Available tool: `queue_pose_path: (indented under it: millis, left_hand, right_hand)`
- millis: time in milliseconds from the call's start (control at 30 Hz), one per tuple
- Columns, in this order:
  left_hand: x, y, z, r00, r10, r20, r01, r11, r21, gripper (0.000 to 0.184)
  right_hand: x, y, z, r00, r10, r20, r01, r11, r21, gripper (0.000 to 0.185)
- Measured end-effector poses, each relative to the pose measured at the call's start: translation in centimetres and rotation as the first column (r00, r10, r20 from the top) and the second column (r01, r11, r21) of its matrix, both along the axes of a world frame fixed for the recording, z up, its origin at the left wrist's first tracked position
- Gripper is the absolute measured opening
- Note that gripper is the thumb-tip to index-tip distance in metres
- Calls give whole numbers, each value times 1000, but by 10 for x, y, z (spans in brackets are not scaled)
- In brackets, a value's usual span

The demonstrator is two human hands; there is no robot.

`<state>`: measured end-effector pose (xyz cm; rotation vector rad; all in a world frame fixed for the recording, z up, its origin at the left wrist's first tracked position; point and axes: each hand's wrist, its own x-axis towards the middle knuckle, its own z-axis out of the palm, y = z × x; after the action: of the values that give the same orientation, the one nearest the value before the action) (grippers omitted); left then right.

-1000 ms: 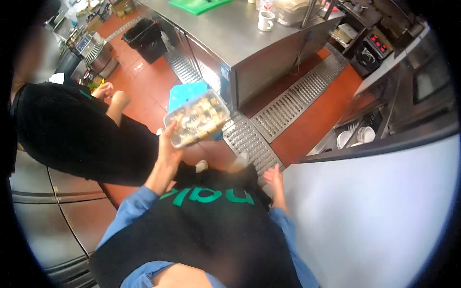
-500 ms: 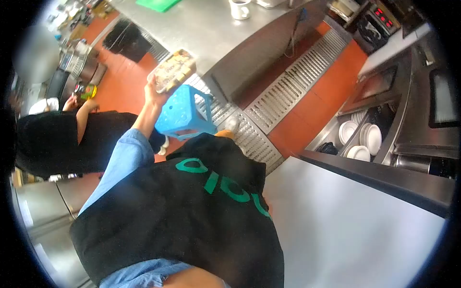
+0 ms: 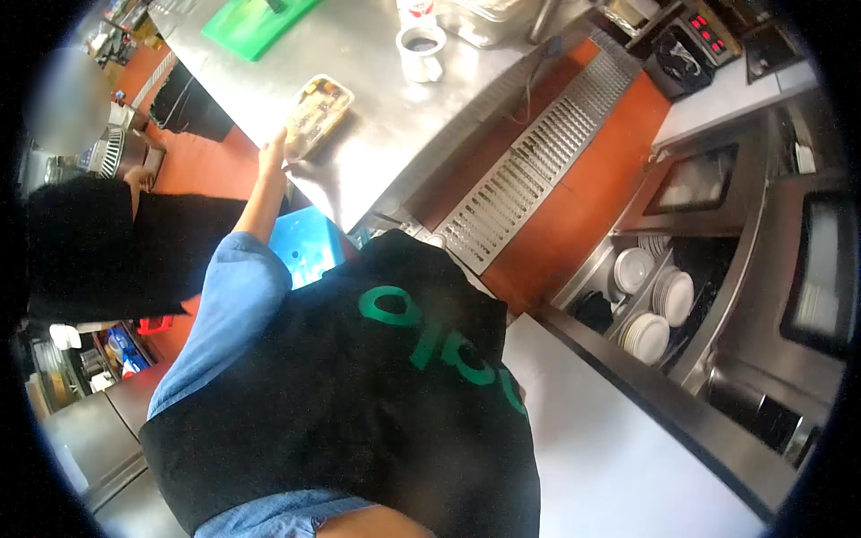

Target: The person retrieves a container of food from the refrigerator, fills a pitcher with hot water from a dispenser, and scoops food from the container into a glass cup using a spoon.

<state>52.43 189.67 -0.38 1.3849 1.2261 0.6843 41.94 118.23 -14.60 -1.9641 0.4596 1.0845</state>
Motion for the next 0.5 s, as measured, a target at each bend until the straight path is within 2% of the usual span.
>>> queue_pose_path:
  millis: [33, 67, 100, 133, 167, 200, 233, 267, 300, 333, 367, 400, 467, 500]
  left_hand:
    - [0, 9, -4, 973, 78, -216, 1, 939, 343, 74]
    - [5, 20, -5, 899, 217, -381, 84, 768, 635, 77]
    - [11, -3, 38, 917, 162, -365, 167, 674, 719, 86]
    - [13, -4, 66, 894, 74, -442, 319, 589, 743, 89]
    - [18, -5, 83, 851, -23, -525, 470, 481, 740, 92]
    - [28, -10, 84, 788, -133, -600, 605, 347, 717, 94]
    - [34, 9, 66, 782, -174, -598, 623, 253, 740, 95]
    - [40, 42, 41, 831, -276, -484, 540, 189, 820, 92]
    - [55, 36, 61, 835, -309, -456, 534, 252, 807, 86]
    - [68, 44, 70, 829, -329, -452, 532, 216, 819, 81]
    - [80, 56, 80, 796, -242, -555, 584, 69, 809, 81]
    - [87, 41, 91, 813, -230, -534, 561, 69, 825, 84]
    - [95, 33, 63, 816, -154, -557, 569, 44, 821, 88]
    - [87, 27, 32, 704, -36, -710, 711, 37, 703, 91]
  right_hand:
    - [9, 1, 1, 989, 134, 61, -132, 991, -34, 55]
    - [18, 2, 2, 961, 247, 123, -240, 968, -70, 55]
    - [31, 7, 5, 989, 117, 87, -116, 993, -19, 54]
    - [43, 11, 3, 994, -105, 22, 103, 993, 65, 53]
    - [54, 19, -5, 851, -508, -132, 525, 831, 183, 41]
    - [63, 26, -3, 878, -472, -79, 478, 863, 162, 40]
    - [84, 55, 32, 933, -358, 40, 352, 929, 118, 41]
    - [92, 68, 39, 903, -429, 15, 426, 900, 97, 42]
    - [92, 66, 29, 926, -376, 41, 372, 924, 87, 42]
    - [99, 83, 51, 929, -368, 25, 367, 930, 31, 40]
    - [91, 84, 46, 907, -419, 37, 414, 905, 100, 39]
    - [88, 88, 46, 885, -466, -14, 465, 881, 83, 39]
    - [79, 101, 62, 854, -518, -44, 520, 852, 67, 37]
    - [55, 87, 25, 935, -327, 136, 321, 945, 64, 35]
